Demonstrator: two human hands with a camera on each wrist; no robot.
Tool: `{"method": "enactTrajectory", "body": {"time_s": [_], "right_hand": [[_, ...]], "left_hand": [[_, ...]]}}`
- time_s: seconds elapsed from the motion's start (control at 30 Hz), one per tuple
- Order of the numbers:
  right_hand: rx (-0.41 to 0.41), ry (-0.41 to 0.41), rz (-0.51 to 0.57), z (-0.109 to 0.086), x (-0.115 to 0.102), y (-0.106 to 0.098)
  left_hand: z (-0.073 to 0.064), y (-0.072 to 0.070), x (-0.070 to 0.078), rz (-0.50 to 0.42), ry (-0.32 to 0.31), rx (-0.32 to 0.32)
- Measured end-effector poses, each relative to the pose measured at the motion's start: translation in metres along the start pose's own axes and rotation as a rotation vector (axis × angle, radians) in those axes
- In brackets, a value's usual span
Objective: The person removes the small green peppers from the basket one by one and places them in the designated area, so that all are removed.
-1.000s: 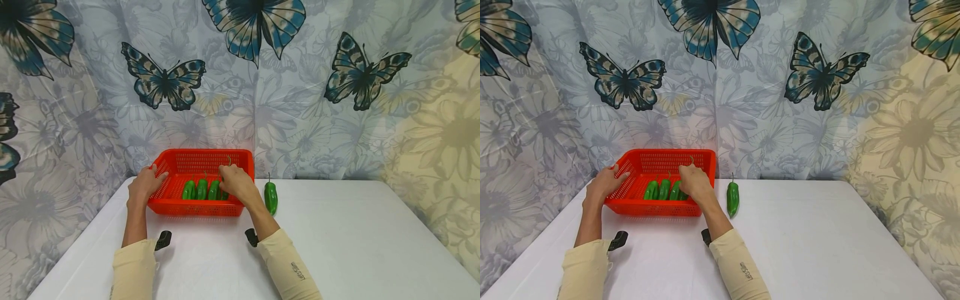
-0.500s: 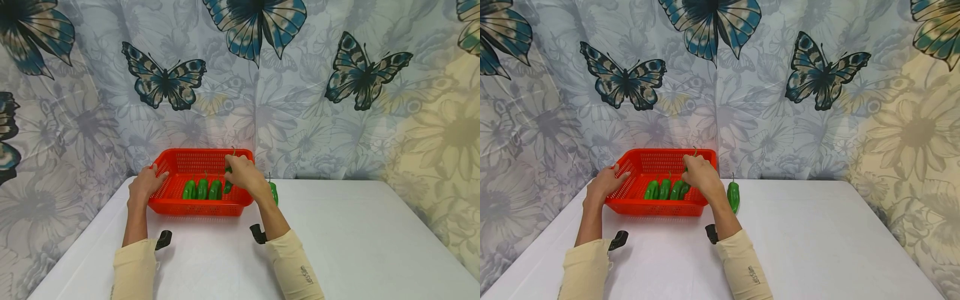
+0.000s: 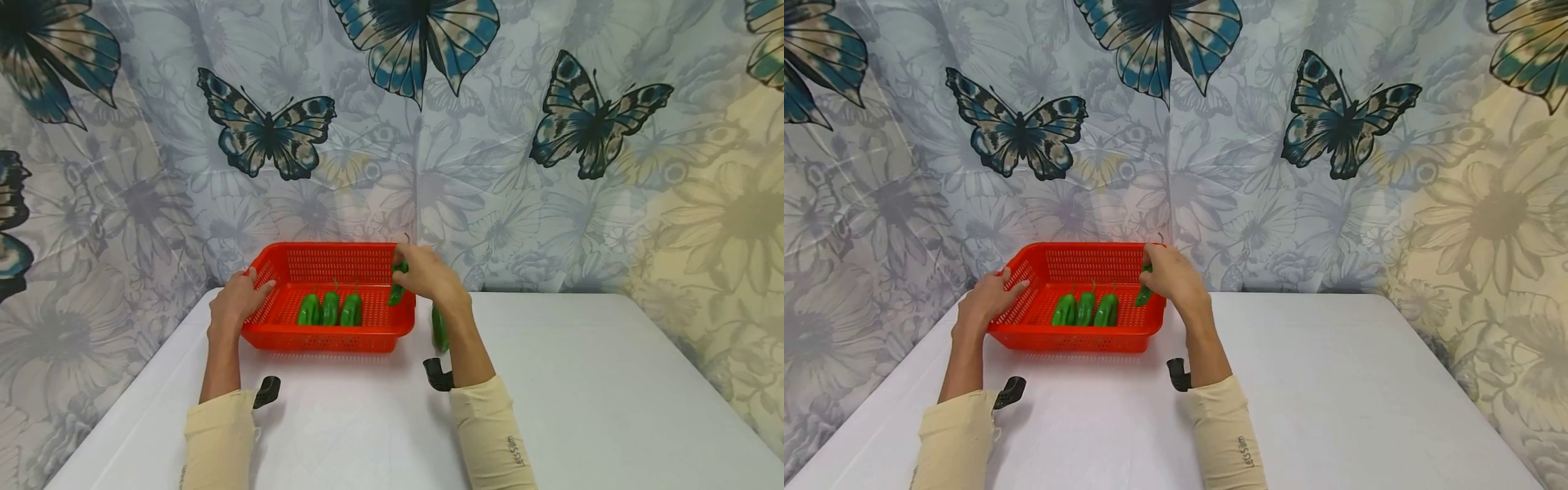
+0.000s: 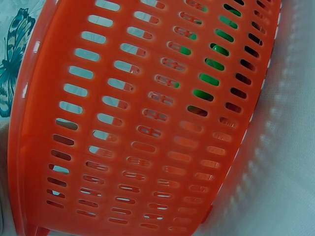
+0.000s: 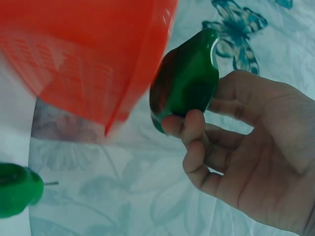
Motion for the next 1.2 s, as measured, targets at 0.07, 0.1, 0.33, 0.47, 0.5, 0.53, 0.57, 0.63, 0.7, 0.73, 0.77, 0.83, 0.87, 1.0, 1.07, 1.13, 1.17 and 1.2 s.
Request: {"method": "enactTrajectory", "body": {"time_s": [0.07, 0.1, 0.33, 0.47, 0.5, 0.53, 0.57, 0.63, 0.7, 0.73, 0.77, 0.83, 0.87, 1.0, 1.07, 1.13, 1.17, 1.2], "right_hand": [[0.001, 0.017, 0.021, -0.003, 0.005, -0.005], [0.004, 0.024, 0.030, -0.004, 0.007, -0.007], [0.029, 0.056, 0.053, -0.011, 0.025, -0.024], [0.002, 0.079, 0.046, -0.014, 0.037, -0.030], [-0.010, 0.083, 0.040, -0.015, 0.041, -0.030], [-0.021, 0.088, 0.038, -0.015, 0.044, -0.031], [-0.033, 0.089, 0.036, -0.015, 0.047, -0.031], [-0.051, 0.104, 0.037, -0.016, 0.055, -0.033], [-0.066, 0.119, 0.035, -0.018, 0.063, -0.034], [-0.072, 0.132, 0.037, -0.019, 0.066, -0.034], [-0.078, 0.145, 0.038, -0.020, 0.070, -0.035], [-0.086, 0.172, 0.037, -0.024, 0.077, -0.037], [-0.089, 0.188, 0.033, -0.025, 0.080, -0.037], [-0.122, 0.238, 0.013, -0.029, 0.094, -0.038], [-0.147, 0.278, -0.001, -0.031, 0.102, -0.036], [-0.171, 0.315, -0.006, -0.034, 0.110, -0.034], [-0.182, 0.335, -0.007, -0.035, 0.113, -0.033], [-0.190, 0.356, -0.010, -0.036, 0.117, -0.032]], "left_hand": [[0.000, 0.000, 0.000, 0.004, -0.001, -0.003], [0.000, 0.000, 0.000, 0.007, -0.001, -0.004], [-0.001, -0.001, 0.001, 0.005, 0.002, 0.000], [-0.002, -0.002, 0.001, 0.006, 0.007, 0.006], [-0.002, -0.002, 0.001, 0.008, 0.010, 0.007], [-0.002, -0.002, 0.002, 0.008, 0.011, 0.008], [-0.002, -0.002, 0.002, 0.010, 0.012, 0.009], [-0.001, -0.002, 0.002, 0.010, 0.015, 0.008], [-0.001, -0.002, 0.002, 0.008, 0.013, 0.007], [-0.001, -0.002, 0.002, 0.006, 0.011, 0.006], [-0.001, -0.002, 0.002, 0.007, 0.011, 0.005], [-0.002, -0.002, 0.002, 0.009, 0.010, 0.005], [-0.002, -0.002, 0.002, 0.008, 0.009, 0.004], [-0.002, -0.001, 0.002, 0.006, 0.007, -0.003], [-0.001, 0.000, 0.002, 0.007, 0.010, -0.005], [-0.001, 0.000, 0.002, 0.011, 0.013, -0.005], [-0.001, 0.000, 0.002, 0.012, 0.014, -0.003], [-0.001, -0.001, 0.002, 0.012, 0.015, -0.001]]}}
Point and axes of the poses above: each hand's wrist, its own z-axis towards the middle knuckle, its own y-axis out of the palm, x = y × z, the point moved 9 cm from there along z, towards the middle knuckle, and after that the axes turned 8 degrees about z, right-handed, at the moved point
